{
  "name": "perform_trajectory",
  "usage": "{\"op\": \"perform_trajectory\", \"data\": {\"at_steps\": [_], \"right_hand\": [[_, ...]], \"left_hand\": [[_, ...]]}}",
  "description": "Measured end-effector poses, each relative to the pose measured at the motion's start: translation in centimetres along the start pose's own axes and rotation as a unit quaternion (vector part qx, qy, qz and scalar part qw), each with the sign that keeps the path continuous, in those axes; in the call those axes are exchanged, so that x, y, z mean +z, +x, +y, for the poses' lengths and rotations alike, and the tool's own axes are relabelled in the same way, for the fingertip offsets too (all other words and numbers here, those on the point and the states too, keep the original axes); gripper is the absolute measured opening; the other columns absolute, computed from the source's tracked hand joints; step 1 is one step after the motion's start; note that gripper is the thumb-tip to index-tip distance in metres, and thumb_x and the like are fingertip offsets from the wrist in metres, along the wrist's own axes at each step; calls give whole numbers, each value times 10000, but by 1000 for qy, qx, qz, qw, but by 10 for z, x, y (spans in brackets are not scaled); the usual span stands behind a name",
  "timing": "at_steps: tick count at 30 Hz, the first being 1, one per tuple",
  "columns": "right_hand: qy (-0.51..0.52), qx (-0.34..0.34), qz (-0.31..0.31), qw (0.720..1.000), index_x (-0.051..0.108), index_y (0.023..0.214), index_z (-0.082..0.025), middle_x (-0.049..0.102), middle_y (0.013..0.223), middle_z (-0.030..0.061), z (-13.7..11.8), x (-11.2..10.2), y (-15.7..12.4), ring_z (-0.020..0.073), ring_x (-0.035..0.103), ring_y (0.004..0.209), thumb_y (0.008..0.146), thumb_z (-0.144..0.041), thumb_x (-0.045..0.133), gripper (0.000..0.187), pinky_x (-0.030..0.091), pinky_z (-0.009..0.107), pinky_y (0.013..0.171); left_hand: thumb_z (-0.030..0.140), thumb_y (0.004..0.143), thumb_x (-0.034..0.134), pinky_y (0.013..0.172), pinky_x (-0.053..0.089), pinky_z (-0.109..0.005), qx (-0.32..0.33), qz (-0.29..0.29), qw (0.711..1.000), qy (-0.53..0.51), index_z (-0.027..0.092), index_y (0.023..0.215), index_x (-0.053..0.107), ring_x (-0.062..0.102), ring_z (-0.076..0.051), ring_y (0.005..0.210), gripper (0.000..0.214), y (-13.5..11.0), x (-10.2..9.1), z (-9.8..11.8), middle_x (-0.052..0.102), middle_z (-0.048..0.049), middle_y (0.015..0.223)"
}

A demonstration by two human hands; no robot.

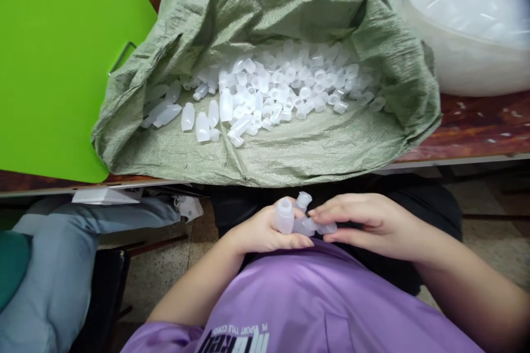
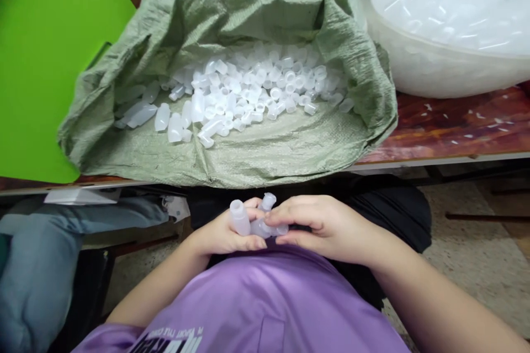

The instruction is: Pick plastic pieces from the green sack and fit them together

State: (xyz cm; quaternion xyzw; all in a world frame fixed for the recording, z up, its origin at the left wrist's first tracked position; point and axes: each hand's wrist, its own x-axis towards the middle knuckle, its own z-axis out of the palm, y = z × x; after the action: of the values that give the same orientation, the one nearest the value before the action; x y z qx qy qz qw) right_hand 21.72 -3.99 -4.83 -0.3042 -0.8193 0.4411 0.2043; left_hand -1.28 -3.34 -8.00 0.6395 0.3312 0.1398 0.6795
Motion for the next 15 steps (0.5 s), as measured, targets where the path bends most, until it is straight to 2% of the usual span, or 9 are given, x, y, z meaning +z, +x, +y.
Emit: {"op": "perform_trajectory", "data": {"at_steps": [3,8,10,11,13,14,15], "right_hand": [[-18,-21,4,1000,638,1076,-249,665,1094,32,3,5,-2,141,612,1003,882,-246,488,245,498,269,861],[-85,-73,-49,992,612,1128,-275,630,1171,37,-6,3,-2,157,583,1057,906,-200,409,311,481,301,873],[-117,-38,-60,991,633,1084,-246,677,1051,61,-7,7,0,182,629,938,904,-276,425,276,506,309,777],[-123,-1,-60,991,663,996,-222,701,923,64,-6,10,1,182,648,822,904,-331,421,281,511,297,699],[-113,83,-45,989,666,754,-194,667,670,44,-1,17,2,152,616,601,919,-411,345,421,480,268,566],[-106,117,-28,987,639,679,-191,639,610,36,3,20,2,143,592,555,930,-421,297,483,464,263,541],[-98,136,-5,986,628,682,-192,637,625,38,6,22,0,143,590,571,935,-417,273,490,463,264,553]], "left_hand": [[350,734,659,881,414,-318,-3,-49,999,-18,142,1046,626,536,-167,917,377,3,0,-1,569,-49,980],[390,698,685,879,424,-312,-27,-103,993,-48,145,981,650,549,-170,924,376,5,-2,-7,591,-60,1008],[377,696,690,846,443,-300,-37,-118,991,-55,147,942,650,551,-163,902,339,7,-2,-9,589,-53,985],[369,698,689,826,451,-294,-39,-118,991,-56,148,926,646,551,-157,883,321,8,-1,-8,586,-46,961],[347,703,687,808,459,-289,-37,-106,992,-50,148,915,635,548,-147,860,295,10,2,-6,574,-32,927],[335,705,686,808,459,-288,-34,-96,994,-45,148,912,631,546,-145,856,285,12,3,-4,567,-28,925],[327,707,684,809,460,-288,-31,-84,995,-40,148,910,628,547,-142,851,276,13,4,-2,563,-26,927]]}}
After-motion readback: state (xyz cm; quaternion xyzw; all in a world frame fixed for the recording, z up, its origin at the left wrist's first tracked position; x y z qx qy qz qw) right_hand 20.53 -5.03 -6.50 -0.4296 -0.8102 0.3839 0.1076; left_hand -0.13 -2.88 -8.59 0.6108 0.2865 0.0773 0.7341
